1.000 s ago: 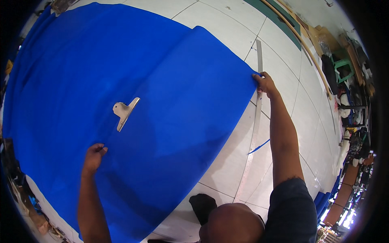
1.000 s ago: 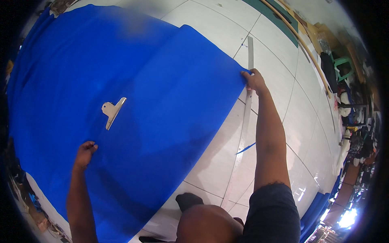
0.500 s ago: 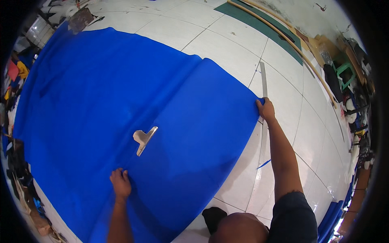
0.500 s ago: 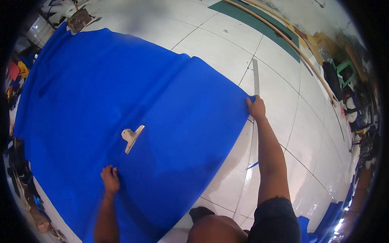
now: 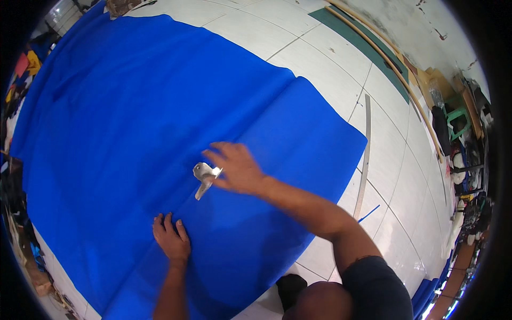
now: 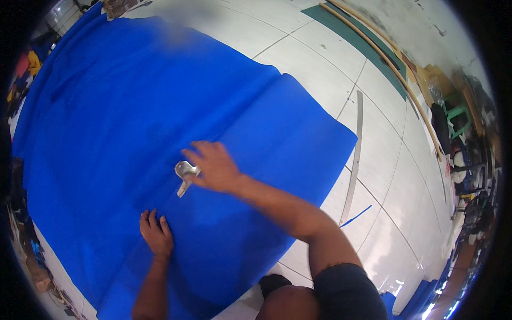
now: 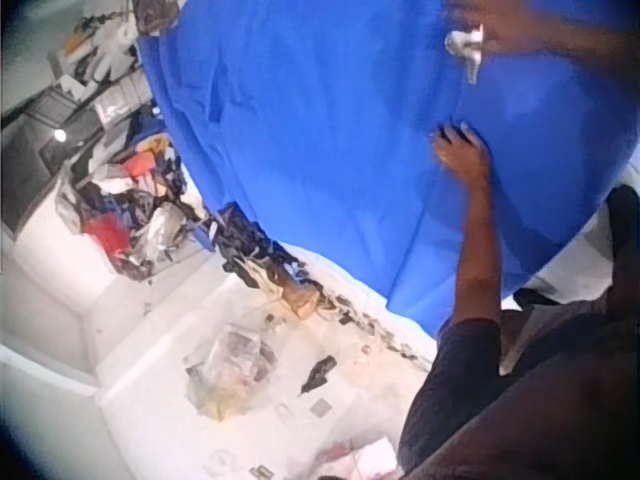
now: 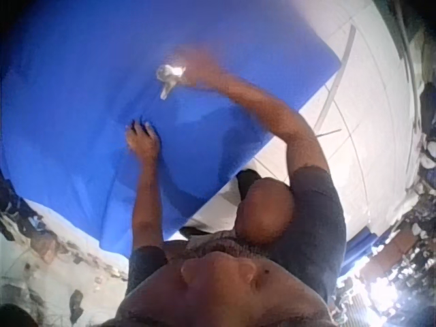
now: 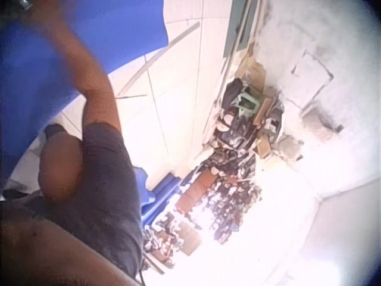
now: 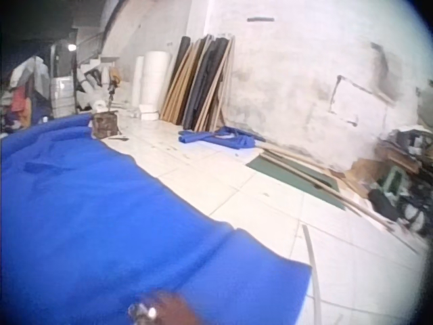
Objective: The person folds and adjusts a large piece of blue fabric on the floor, using a large clamp to secure a fold and a straight edge to mark lines.
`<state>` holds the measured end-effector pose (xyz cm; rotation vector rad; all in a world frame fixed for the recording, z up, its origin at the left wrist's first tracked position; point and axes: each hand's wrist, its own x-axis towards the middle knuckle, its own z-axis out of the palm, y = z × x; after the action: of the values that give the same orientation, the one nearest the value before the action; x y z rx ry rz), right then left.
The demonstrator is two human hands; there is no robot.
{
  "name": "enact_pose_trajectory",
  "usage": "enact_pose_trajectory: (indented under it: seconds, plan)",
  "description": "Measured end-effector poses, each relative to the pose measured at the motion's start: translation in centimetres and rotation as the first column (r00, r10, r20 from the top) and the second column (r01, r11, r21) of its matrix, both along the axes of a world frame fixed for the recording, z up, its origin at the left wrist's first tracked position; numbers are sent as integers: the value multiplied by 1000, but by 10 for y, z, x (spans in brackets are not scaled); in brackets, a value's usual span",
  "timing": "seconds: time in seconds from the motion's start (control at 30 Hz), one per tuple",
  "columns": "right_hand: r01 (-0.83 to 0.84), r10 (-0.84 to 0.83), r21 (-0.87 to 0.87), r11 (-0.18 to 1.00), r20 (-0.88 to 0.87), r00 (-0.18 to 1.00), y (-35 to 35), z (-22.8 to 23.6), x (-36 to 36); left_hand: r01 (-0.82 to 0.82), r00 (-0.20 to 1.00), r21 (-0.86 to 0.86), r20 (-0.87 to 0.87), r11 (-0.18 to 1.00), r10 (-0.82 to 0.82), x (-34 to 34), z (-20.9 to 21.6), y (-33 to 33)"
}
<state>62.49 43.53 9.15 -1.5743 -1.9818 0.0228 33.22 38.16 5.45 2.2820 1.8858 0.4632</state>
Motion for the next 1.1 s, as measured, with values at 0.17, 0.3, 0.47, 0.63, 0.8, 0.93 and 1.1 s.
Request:
enact_pose_trajectory:
  seconds: [0.17,0.3,0.47,0.63,0.8,0.93,1.1]
  plan:
    - [-51,74,-258,965,79,994,36,-34,-52,45,999,6,22,999,-46,-1,-4,3]
    - [38,37,-473,880,149,988,39,-18,-70,40,999,0,31,999,-40,-7,3,2]
    - [-50,103,-418,907,105,989,63,-21,-58,37,996,7,85,999,-37,-4,4,3]
    - [71,-88,-56,996,-395,915,67,42,-49,17,994,46,103,999,-21,0,4,2]
    - [-25,-24,-80,996,-548,836,-31,113,-39,34,995,97,87,995,-42,-4,-7,0]
    - [212,-429,-555,804,-296,854,-175,86,1,75,993,116,85,990,-85,-14,-10,6]
    - [323,-885,-836,443,-350,306,-360,17,43,130,896,7,427,992,-120,-84,37,14]
